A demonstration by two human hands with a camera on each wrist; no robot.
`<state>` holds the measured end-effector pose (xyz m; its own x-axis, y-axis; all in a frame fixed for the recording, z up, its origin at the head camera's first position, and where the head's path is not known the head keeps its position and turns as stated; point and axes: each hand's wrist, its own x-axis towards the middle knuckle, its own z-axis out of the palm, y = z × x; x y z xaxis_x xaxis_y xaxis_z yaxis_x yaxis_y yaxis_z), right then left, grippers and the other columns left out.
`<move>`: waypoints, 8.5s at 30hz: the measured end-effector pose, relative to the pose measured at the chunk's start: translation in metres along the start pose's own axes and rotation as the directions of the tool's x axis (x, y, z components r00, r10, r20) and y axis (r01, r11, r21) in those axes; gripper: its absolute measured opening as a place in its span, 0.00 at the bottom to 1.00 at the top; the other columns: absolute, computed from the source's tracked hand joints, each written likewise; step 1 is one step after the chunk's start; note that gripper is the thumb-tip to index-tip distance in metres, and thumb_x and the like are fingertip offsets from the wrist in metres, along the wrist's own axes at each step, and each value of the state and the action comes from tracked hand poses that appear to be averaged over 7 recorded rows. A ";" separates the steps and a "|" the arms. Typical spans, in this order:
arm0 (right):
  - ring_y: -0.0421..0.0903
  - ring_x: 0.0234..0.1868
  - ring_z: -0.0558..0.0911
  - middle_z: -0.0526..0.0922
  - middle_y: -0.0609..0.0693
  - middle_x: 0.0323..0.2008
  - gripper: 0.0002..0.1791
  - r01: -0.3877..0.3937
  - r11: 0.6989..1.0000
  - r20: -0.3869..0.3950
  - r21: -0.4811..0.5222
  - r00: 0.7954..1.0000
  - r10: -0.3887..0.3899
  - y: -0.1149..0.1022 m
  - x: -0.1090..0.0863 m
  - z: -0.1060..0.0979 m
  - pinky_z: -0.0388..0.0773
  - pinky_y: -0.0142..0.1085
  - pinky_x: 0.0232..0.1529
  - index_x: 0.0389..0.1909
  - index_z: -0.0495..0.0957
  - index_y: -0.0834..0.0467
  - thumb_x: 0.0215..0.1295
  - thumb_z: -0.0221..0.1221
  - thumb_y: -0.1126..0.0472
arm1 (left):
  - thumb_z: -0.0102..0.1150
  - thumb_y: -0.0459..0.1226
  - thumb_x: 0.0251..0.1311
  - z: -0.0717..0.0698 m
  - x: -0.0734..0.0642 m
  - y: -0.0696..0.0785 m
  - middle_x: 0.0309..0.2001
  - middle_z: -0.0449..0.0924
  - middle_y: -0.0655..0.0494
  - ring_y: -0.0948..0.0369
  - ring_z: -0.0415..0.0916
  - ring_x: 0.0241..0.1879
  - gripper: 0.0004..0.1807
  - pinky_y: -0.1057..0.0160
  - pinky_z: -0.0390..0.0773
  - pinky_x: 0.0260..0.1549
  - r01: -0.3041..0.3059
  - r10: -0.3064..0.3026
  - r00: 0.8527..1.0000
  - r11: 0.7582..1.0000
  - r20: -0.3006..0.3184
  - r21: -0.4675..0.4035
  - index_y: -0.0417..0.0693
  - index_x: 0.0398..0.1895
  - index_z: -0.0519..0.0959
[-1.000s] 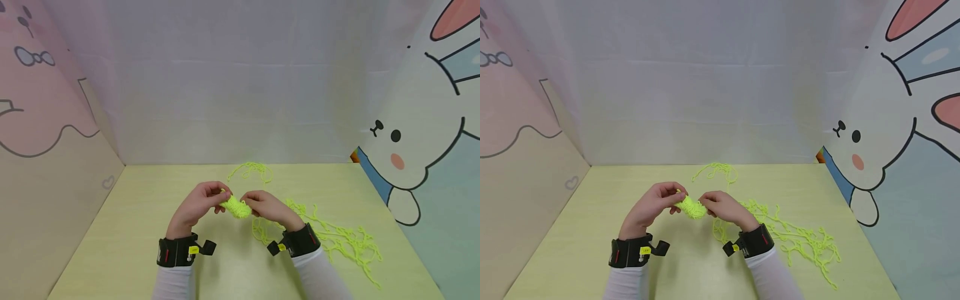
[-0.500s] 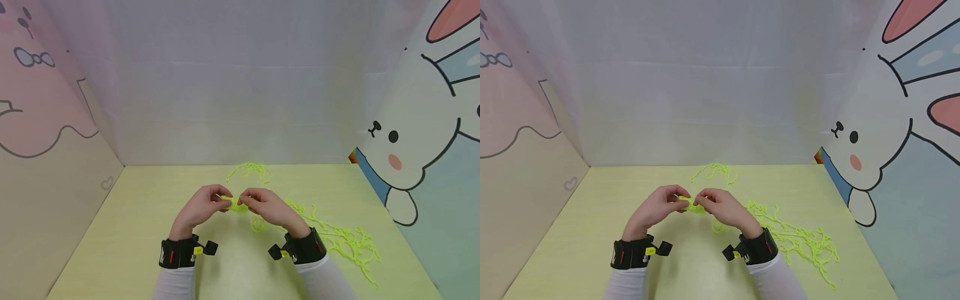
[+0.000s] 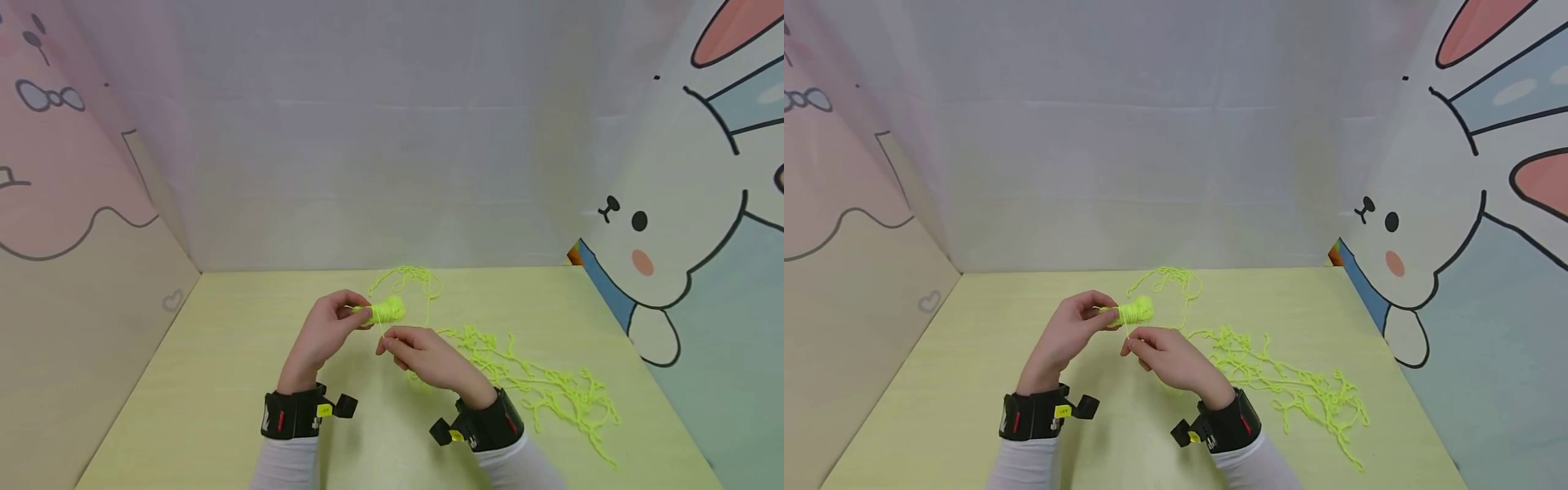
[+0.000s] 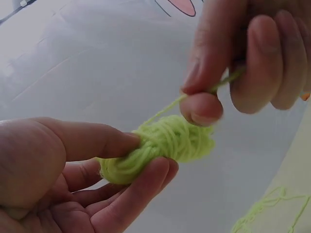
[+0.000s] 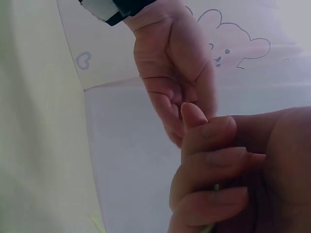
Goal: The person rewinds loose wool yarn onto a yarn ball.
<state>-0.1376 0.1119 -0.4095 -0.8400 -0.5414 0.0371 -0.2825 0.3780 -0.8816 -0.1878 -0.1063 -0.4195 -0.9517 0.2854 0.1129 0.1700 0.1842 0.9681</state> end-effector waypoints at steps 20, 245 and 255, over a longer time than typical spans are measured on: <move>0.43 0.17 0.64 0.68 0.47 0.19 0.15 -0.088 0.993 0.029 0.084 0.996 0.086 0.025 0.011 -0.004 0.62 0.34 0.22 0.42 0.78 0.57 0.80 0.44 0.56 | 0.57 0.32 0.69 -0.015 -0.014 0.011 0.34 0.79 0.47 0.48 0.75 0.28 0.05 0.62 0.79 0.29 -0.122 0.194 0.940 0.959 0.281 -0.254 0.39 0.43 0.79; 0.39 0.17 0.61 0.65 0.44 0.17 0.27 0.185 0.571 -0.320 -0.799 0.674 -0.666 0.022 0.012 0.009 0.58 0.29 0.15 0.59 0.80 0.50 0.56 0.70 0.58 | 0.60 0.36 0.68 0.013 -0.009 0.012 0.48 0.78 0.44 0.55 0.79 0.43 0.27 0.67 0.81 0.41 0.148 -0.109 0.985 0.929 0.133 -0.340 0.42 0.68 0.66; 0.38 0.17 0.59 0.63 0.43 0.17 0.29 0.249 0.513 -0.235 -0.822 0.671 -0.703 0.027 0.007 0.001 0.57 0.28 0.16 0.63 0.77 0.46 0.59 0.67 0.51 | 0.62 0.32 0.63 0.009 -0.009 0.010 0.53 0.78 0.39 0.51 0.79 0.49 0.28 0.64 0.82 0.43 0.141 -0.098 0.983 0.946 0.157 -0.290 0.31 0.65 0.68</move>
<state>-0.1503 0.1178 -0.4336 -0.4741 -0.4526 0.7552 -0.7348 0.6759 -0.0563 -0.1752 -0.0985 -0.4133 -0.9120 0.4098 -0.0192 -0.0474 -0.0586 0.9972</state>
